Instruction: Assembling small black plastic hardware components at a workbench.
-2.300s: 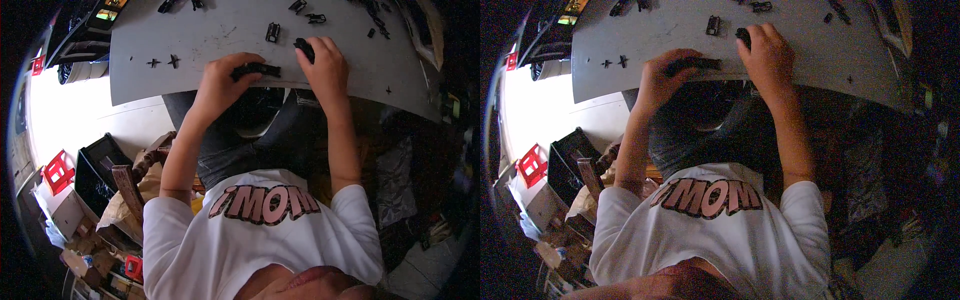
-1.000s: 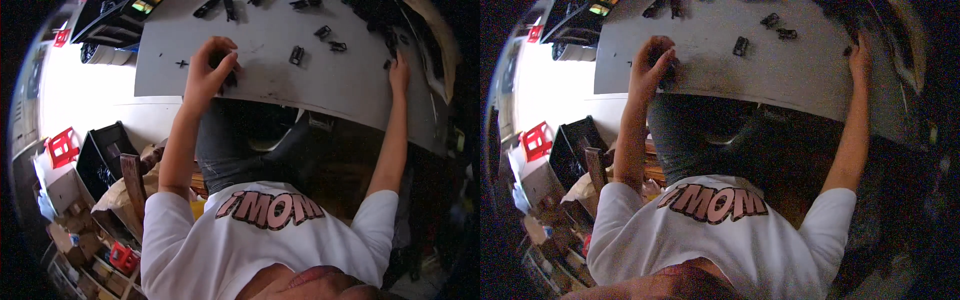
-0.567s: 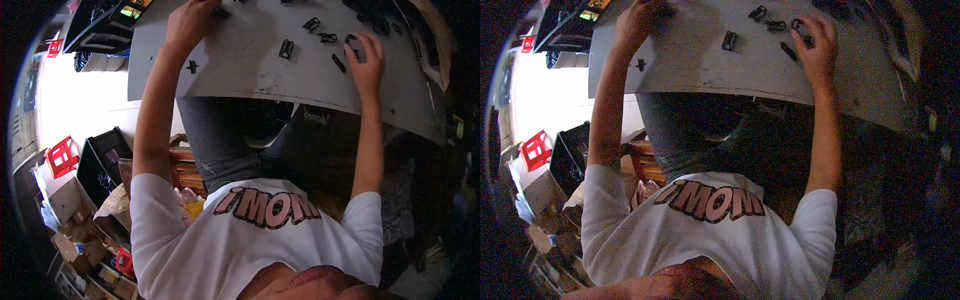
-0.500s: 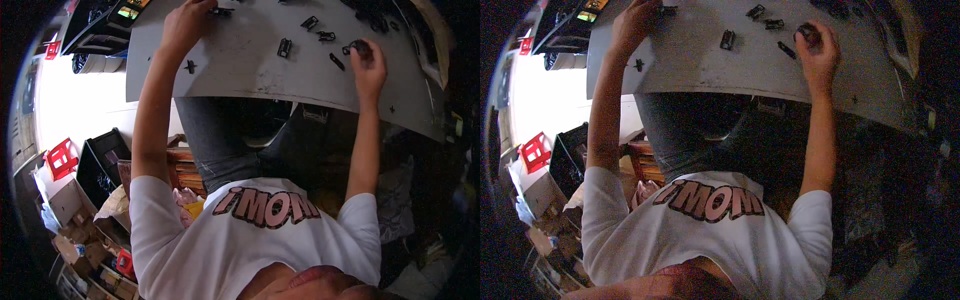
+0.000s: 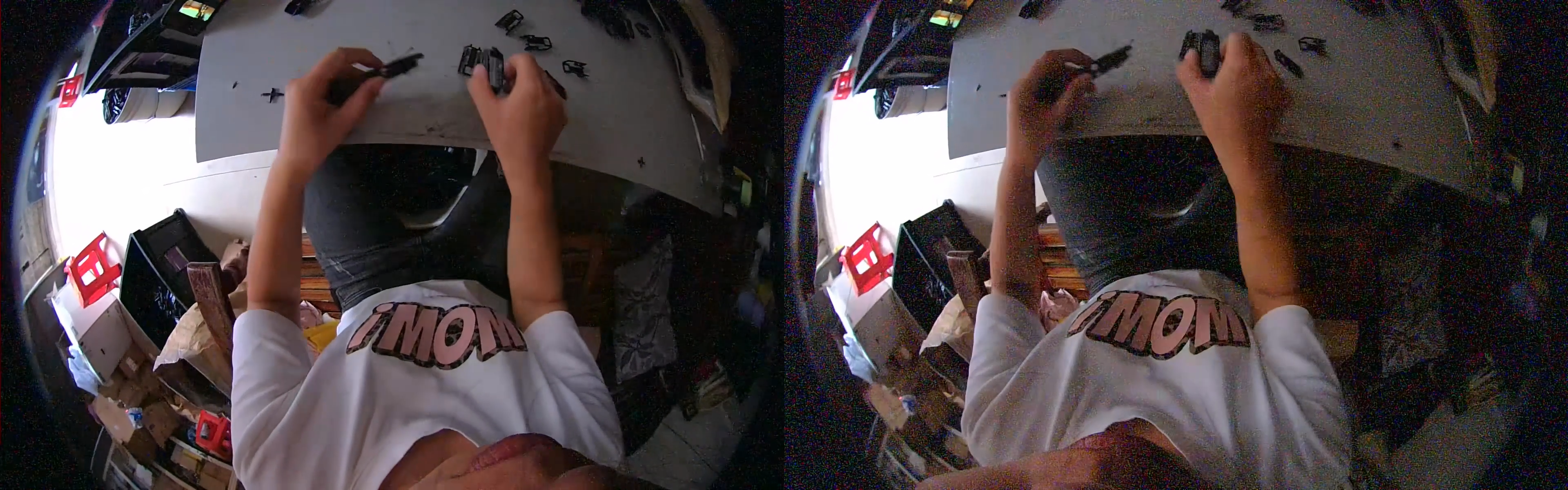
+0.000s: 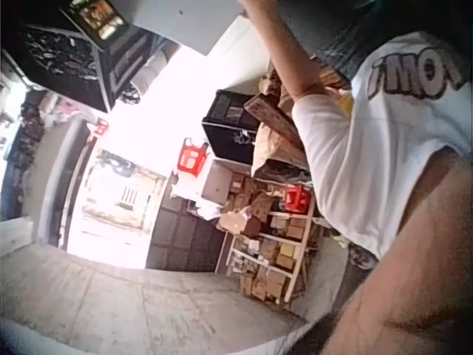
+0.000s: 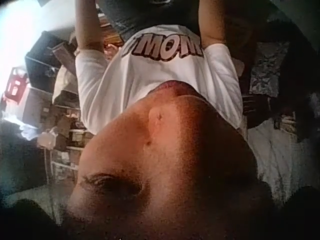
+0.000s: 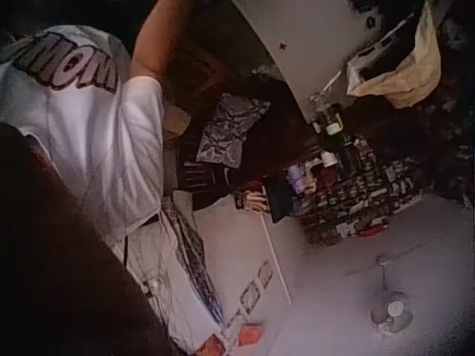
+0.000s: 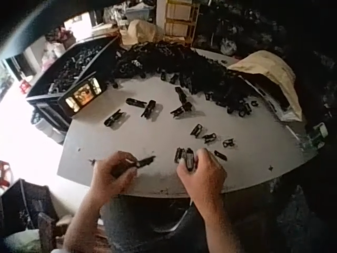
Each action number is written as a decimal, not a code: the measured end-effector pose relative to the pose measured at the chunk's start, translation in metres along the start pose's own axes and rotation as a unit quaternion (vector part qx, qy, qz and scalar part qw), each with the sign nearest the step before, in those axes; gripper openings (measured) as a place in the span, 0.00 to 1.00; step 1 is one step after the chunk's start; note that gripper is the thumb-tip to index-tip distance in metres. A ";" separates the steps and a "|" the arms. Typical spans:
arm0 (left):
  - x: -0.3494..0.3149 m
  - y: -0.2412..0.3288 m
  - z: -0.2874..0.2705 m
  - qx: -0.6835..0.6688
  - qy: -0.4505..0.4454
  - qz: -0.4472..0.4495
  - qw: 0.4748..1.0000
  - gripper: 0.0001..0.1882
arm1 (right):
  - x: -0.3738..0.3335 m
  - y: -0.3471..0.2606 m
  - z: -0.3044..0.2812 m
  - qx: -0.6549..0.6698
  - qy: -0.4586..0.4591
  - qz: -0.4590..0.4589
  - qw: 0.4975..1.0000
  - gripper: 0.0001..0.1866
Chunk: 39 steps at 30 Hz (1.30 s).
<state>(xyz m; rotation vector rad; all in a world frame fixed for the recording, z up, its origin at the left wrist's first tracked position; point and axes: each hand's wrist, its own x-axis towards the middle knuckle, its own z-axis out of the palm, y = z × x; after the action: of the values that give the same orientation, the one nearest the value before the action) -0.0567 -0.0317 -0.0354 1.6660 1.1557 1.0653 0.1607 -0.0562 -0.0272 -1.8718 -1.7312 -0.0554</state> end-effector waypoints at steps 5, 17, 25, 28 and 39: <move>-0.012 0.008 0.005 0.041 -0.019 0.016 0.999 0.08 | 0.009 -0.013 0.018 -0.080 0.012 0.019 0.997 0.17; -0.006 -0.005 0.009 0.021 -0.074 -0.013 0.997 0.10 | 0.012 -0.001 0.011 0.050 -0.115 -0.065 0.990 0.11; -0.002 0.001 0.023 0.001 -0.035 -0.016 0.999 0.10 | 0.000 -0.022 -0.015 0.174 -0.190 -0.152 0.954 0.13; -0.004 0.012 0.027 0.062 -0.055 0.011 0.997 0.11 | -0.004 -0.025 -0.019 0.145 -0.202 -0.179 0.952 0.14; -0.018 0.032 0.029 -0.104 -0.162 -0.005 0.981 0.14 | -0.035 0.011 -0.028 0.416 -0.332 0.092 0.842 0.09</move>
<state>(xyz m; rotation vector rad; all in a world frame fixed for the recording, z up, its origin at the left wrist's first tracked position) -0.0251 -0.0613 -0.0170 1.5939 0.8115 0.8385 0.1750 -0.0999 -0.0225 -1.4074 -1.5403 1.3450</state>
